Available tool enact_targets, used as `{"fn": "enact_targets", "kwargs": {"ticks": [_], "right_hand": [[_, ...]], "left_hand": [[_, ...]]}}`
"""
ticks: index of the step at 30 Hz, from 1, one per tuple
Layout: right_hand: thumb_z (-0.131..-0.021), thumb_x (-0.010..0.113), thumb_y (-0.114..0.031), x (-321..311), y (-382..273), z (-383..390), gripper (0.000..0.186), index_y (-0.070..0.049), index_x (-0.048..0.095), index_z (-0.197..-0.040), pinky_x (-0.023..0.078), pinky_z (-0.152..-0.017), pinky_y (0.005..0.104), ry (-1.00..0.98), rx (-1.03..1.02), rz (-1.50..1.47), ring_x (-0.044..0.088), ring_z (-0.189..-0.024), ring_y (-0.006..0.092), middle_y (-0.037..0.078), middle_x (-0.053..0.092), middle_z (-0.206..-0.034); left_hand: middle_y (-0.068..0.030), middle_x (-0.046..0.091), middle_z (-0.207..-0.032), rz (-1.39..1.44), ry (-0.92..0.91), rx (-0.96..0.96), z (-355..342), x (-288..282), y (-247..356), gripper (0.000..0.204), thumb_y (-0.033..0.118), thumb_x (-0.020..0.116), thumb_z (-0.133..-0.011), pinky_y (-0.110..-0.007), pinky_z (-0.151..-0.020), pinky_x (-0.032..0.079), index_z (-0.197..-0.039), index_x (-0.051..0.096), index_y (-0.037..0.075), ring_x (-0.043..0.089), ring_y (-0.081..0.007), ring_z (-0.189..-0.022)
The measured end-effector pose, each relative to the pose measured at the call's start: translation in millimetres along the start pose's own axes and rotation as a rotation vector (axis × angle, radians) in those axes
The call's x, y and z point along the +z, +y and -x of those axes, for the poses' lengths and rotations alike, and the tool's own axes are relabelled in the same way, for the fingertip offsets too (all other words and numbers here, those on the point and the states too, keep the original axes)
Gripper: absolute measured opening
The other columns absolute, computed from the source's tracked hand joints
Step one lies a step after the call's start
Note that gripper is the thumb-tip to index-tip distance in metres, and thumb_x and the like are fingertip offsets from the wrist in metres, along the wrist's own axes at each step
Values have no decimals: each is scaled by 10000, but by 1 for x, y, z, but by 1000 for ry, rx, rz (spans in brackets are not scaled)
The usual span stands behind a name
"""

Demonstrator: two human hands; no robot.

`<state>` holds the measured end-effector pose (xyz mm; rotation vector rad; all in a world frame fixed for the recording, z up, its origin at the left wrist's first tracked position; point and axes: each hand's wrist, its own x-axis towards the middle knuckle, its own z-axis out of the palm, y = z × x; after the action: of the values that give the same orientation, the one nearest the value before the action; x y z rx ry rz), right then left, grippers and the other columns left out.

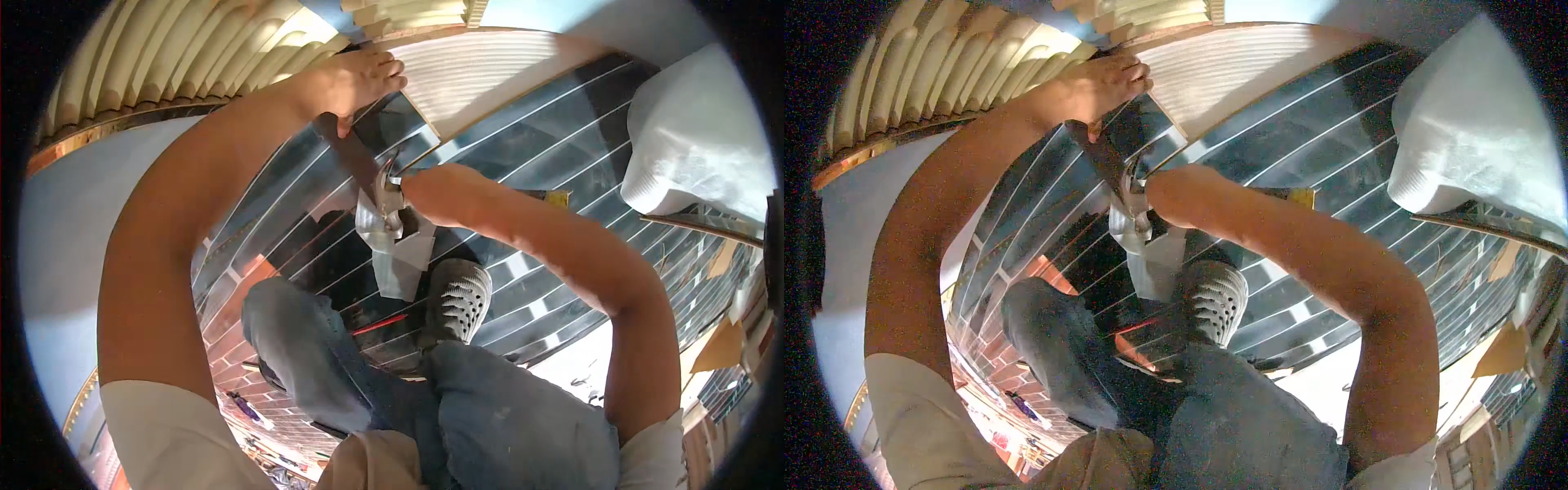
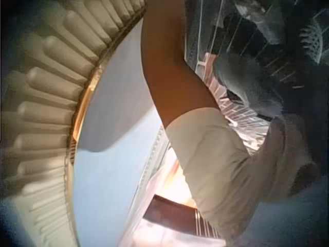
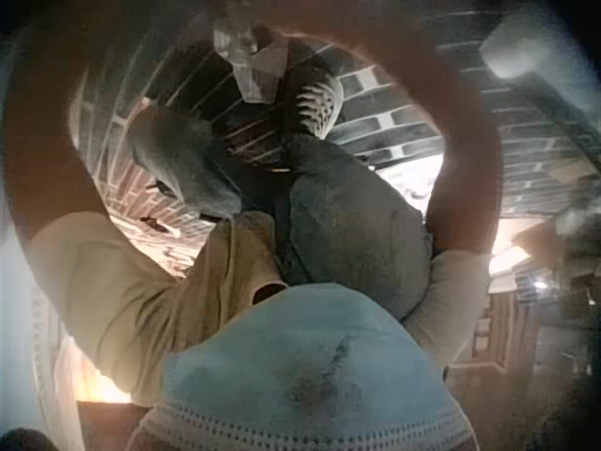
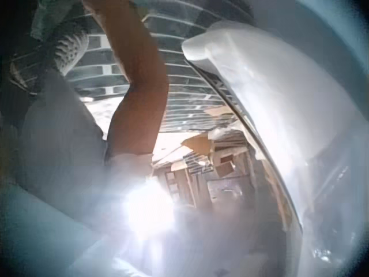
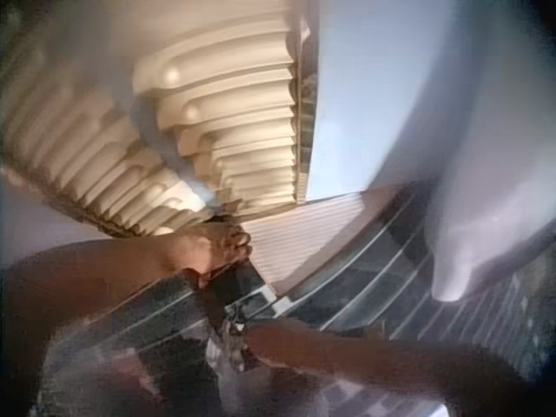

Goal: The person uses a hammer to secure a dark flexible strip onto a floor surface marked with conductive lines, then lifts and holds a separate long strip.

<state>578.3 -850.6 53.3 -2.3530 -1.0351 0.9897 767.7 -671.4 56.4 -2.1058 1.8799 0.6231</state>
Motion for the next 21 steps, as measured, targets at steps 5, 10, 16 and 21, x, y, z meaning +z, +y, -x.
{"fn": "enact_targets", "kwargs": {"ticks": [5,10,16,21], "right_hand": [[-890,550,-102,5,0,4,174,-7,640,-1005,583,-692,469,49,-6,-27,726,-813,362,187,728,-880],[-888,558,-104,11,0,2,168,-9,639,-1000,568,-627,482,90,54,-68,720,-760,357,185,718,-818],[-889,538,-75,15,7,6,143,-22,628,-986,565,-630,477,195,-111,-1,708,-741,364,177,711,-806],[-878,547,-71,6,5,3,143,-7,607,-991,566,-618,473,152,-52,12,711,-728,358,183,705,-784]], "left_hand": [[-165,490,-1317,-36,5,47,-7,3,-2,1215,446,897,-264,-389,-1060,413,-1311,471,0,461,-335,-1277],[-223,436,-1412,-22,-160,-14,-6,-14,8,1289,442,930,-293,-434,-1155,335,-1369,406,-38,404,-384,-1351],[-261,402,-1478,0,-128,90,12,-1,0,1362,561,844,-324,-463,-1186,303,-1453,367,-33,371,-409,-1402],[-250,365,-1511,-203,-243,73,0,-16,7,1377,815,742,-531,-483,-1189,288,-1466,314,-100,347,-395,-1418]]}}
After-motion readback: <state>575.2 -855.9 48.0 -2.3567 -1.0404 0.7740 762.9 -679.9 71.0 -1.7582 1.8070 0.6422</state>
